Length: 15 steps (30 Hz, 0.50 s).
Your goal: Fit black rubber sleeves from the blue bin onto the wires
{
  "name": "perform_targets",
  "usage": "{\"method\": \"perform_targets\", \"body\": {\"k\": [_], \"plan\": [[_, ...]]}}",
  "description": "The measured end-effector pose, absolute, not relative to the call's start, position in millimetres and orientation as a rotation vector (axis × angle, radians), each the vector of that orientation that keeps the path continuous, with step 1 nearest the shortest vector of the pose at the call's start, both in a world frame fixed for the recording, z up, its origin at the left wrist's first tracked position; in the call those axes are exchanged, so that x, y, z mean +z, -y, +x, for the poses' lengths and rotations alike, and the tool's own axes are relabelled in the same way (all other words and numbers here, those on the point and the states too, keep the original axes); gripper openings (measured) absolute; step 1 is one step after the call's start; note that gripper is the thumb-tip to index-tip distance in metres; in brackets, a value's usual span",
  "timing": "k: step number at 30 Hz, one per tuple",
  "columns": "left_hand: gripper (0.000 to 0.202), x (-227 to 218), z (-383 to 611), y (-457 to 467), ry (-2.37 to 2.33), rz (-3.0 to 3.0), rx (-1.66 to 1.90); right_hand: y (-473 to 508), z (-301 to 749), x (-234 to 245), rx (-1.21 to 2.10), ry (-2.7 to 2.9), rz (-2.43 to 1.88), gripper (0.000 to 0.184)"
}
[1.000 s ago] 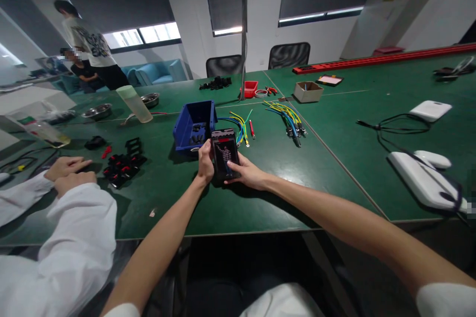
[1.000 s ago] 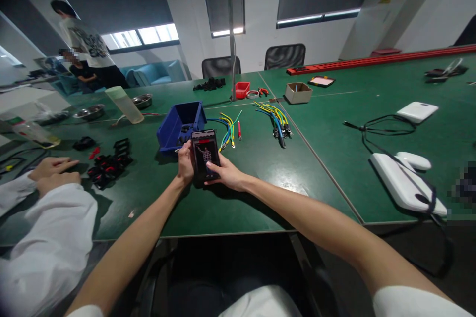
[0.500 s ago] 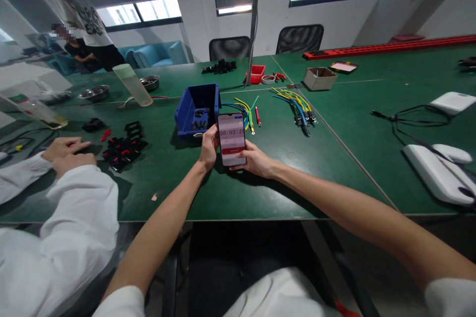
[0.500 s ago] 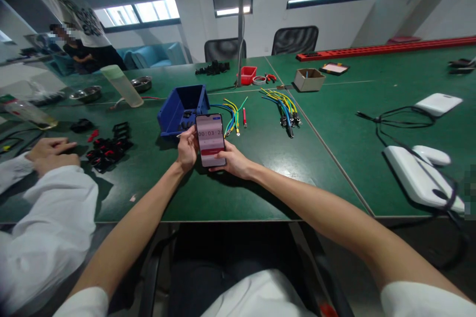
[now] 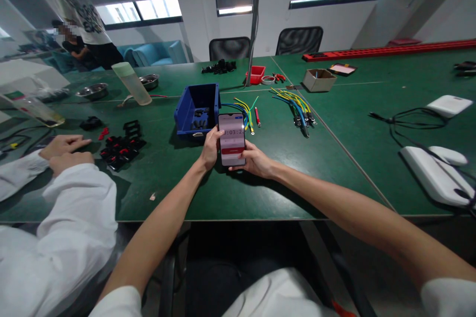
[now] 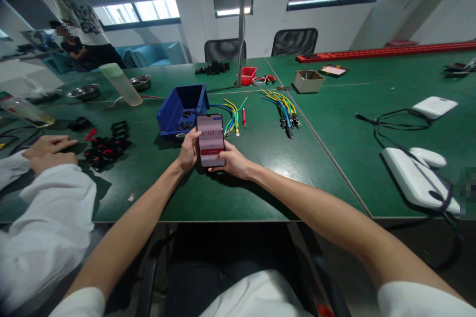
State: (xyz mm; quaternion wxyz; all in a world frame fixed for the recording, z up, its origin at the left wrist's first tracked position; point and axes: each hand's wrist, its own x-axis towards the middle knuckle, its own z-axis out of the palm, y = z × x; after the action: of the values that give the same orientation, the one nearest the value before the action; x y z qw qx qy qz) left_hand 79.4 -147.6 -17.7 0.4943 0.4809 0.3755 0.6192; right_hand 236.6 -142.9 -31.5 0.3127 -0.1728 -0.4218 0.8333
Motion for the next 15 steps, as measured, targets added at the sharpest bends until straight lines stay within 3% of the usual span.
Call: {"method": "perform_targets", "body": {"k": [15], "plan": [[0.028, -16.9, 79.3, 144.9, -1.043, 1.082, 1.503, 143.8, 237.1, -27.1, 2.234, 1.097, -0.49, 0.056]]}}
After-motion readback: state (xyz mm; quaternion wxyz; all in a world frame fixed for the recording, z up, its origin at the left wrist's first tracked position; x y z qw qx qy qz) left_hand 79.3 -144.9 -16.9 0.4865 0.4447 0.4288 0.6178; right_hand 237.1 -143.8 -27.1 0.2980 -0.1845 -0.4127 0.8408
